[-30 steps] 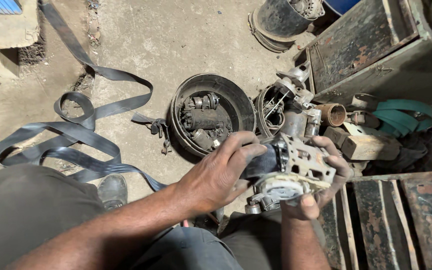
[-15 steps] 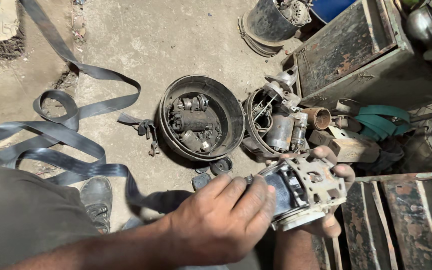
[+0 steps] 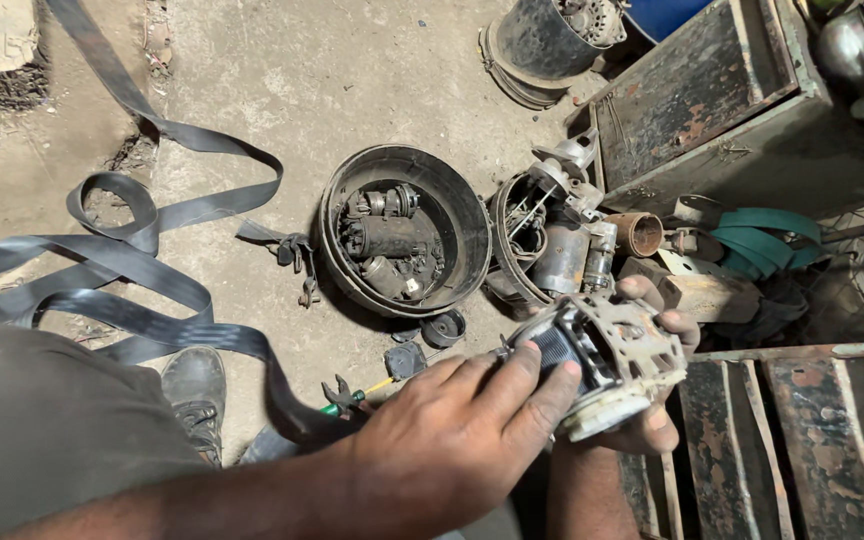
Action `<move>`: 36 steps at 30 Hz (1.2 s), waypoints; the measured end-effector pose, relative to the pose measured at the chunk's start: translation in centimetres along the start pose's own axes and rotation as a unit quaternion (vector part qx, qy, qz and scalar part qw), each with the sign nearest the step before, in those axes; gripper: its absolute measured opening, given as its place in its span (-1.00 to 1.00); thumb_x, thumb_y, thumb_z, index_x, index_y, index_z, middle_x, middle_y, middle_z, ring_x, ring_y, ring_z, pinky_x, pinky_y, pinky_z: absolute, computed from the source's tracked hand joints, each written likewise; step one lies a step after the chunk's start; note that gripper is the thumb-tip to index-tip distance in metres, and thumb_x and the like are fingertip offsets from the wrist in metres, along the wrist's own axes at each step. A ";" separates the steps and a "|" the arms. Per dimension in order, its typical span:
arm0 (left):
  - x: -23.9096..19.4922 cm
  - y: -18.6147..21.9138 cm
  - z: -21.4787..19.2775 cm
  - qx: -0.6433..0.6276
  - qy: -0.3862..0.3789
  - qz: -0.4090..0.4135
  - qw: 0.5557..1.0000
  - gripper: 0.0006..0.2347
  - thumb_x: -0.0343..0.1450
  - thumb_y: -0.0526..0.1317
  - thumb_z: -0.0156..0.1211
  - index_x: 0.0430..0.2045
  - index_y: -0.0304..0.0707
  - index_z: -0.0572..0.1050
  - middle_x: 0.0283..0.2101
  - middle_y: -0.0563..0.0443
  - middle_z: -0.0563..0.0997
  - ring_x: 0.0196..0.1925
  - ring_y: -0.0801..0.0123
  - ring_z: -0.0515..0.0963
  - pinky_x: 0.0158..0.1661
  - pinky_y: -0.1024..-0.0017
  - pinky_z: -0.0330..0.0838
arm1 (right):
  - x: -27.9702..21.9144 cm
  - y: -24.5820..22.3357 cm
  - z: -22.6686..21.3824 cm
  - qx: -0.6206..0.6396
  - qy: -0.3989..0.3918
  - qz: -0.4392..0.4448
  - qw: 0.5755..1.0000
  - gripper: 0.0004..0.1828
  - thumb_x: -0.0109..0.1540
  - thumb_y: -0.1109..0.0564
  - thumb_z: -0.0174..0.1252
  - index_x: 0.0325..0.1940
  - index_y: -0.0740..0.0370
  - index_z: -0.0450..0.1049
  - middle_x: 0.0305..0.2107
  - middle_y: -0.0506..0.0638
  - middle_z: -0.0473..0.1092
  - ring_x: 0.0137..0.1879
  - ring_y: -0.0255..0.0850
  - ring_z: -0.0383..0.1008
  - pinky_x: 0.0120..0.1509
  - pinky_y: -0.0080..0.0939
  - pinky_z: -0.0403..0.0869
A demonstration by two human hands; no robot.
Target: The person sits on the floor and cleans a small mechanical part using a black strap. They repeatedly rub the strap against the part's surfaces and rotate it to access different sides. The person also uses their fingers to wipe the part while holding it.
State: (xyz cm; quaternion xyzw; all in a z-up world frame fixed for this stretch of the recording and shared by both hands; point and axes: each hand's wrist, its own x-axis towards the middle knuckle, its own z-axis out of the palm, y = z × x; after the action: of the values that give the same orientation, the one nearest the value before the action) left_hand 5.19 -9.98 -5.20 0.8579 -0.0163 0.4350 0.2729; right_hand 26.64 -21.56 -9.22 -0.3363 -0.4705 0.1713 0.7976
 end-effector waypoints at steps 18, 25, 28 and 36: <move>-0.7 -3.0 2.0 0.000 0.059 0.038 0.998 -0.40 0.46 -0.05 0.41 0.22 -0.50 0.25 0.04 -0.37 0.44 0.09 -0.12 0.53 0.11 0.00 0.54 | -0.6 1.3 2.3 -0.164 0.019 0.001 0.986 -0.26 0.18 -0.16 0.29 0.32 0.17 0.20 0.23 0.37 0.19 0.25 0.06 0.34 0.38 0.14 0.50; -1.0 -3.6 1.8 0.015 0.056 0.036 0.998 -0.49 0.48 -0.05 0.42 0.14 -0.47 0.36 0.01 -0.27 0.43 0.03 -0.04 0.61 -0.02 0.13 0.63 | -0.7 1.6 2.9 -0.204 0.026 0.016 0.979 -0.24 0.22 -0.19 0.29 0.35 0.15 0.17 0.25 0.38 0.21 0.29 0.10 0.40 0.40 0.12 0.50; -1.0 -4.0 2.0 -0.029 0.064 0.004 0.998 -0.50 0.46 -0.08 0.43 0.18 -0.44 0.41 0.06 -0.29 0.45 0.04 0.05 0.62 0.01 0.20 0.66 | -0.6 1.6 2.9 -0.233 0.033 0.012 0.972 -0.28 0.24 -0.19 0.29 0.31 0.17 0.17 0.25 0.37 0.22 0.21 0.02 0.37 0.40 0.06 0.49; -0.4 -4.8 2.0 -0.048 -0.014 -0.016 0.999 -0.51 0.47 -0.19 0.30 0.33 -0.13 0.34 0.16 -0.32 0.35 0.15 -0.05 0.57 0.10 0.22 0.64 | 0.0 1.7 2.3 -0.229 0.020 0.032 0.973 -0.26 0.22 -0.19 0.29 0.31 0.23 0.19 0.25 0.33 0.24 0.26 0.02 0.34 0.47 0.09 0.43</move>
State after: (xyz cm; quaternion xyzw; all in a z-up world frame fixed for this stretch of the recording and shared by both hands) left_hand 7.68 -6.92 -8.66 0.8501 -0.0274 0.4169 0.3205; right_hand 24.73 -19.51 -9.68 -0.5279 -0.4702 0.0775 0.7031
